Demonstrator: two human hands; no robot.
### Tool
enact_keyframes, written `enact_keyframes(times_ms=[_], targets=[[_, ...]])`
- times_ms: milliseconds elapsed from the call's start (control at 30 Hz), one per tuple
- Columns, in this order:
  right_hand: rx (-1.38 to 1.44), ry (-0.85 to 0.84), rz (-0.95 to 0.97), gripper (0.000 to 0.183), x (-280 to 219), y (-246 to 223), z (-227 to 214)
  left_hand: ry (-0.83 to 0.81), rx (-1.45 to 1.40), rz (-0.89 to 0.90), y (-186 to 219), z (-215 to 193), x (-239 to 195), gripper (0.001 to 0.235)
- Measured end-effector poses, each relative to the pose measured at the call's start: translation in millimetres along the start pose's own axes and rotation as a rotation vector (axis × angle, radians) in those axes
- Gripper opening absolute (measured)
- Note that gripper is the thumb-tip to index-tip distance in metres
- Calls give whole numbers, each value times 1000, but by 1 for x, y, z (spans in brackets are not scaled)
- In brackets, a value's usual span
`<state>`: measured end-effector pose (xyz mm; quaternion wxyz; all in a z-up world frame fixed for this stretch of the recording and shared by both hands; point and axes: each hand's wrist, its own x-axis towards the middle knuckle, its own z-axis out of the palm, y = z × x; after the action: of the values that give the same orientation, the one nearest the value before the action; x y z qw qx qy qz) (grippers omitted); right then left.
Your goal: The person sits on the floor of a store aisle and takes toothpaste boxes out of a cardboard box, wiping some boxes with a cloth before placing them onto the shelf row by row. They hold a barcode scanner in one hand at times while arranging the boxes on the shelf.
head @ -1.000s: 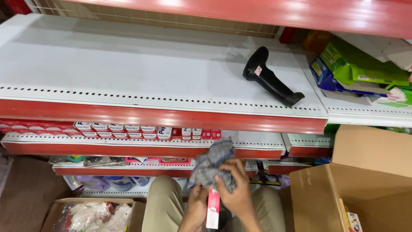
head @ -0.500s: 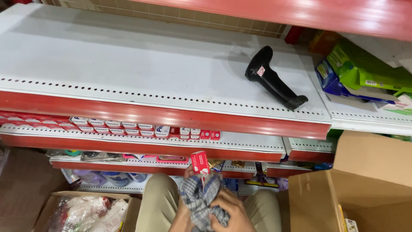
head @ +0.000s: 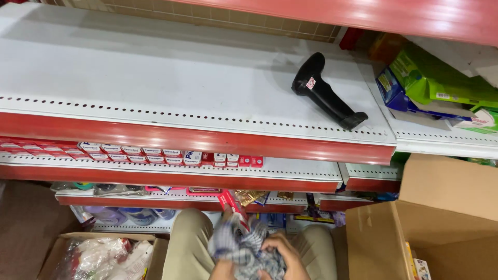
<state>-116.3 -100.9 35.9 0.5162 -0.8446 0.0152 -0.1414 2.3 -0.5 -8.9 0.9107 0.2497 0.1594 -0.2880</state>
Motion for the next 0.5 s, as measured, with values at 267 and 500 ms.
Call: enact_keyframes(times_ms=[267,500], targets=[[81,128,-250,59,-9,12,-31,-145,-105,-26,1,-2,2,46],[165,294,6,39,51,-48,-74,-380,725,29,28,36,-55,41]])
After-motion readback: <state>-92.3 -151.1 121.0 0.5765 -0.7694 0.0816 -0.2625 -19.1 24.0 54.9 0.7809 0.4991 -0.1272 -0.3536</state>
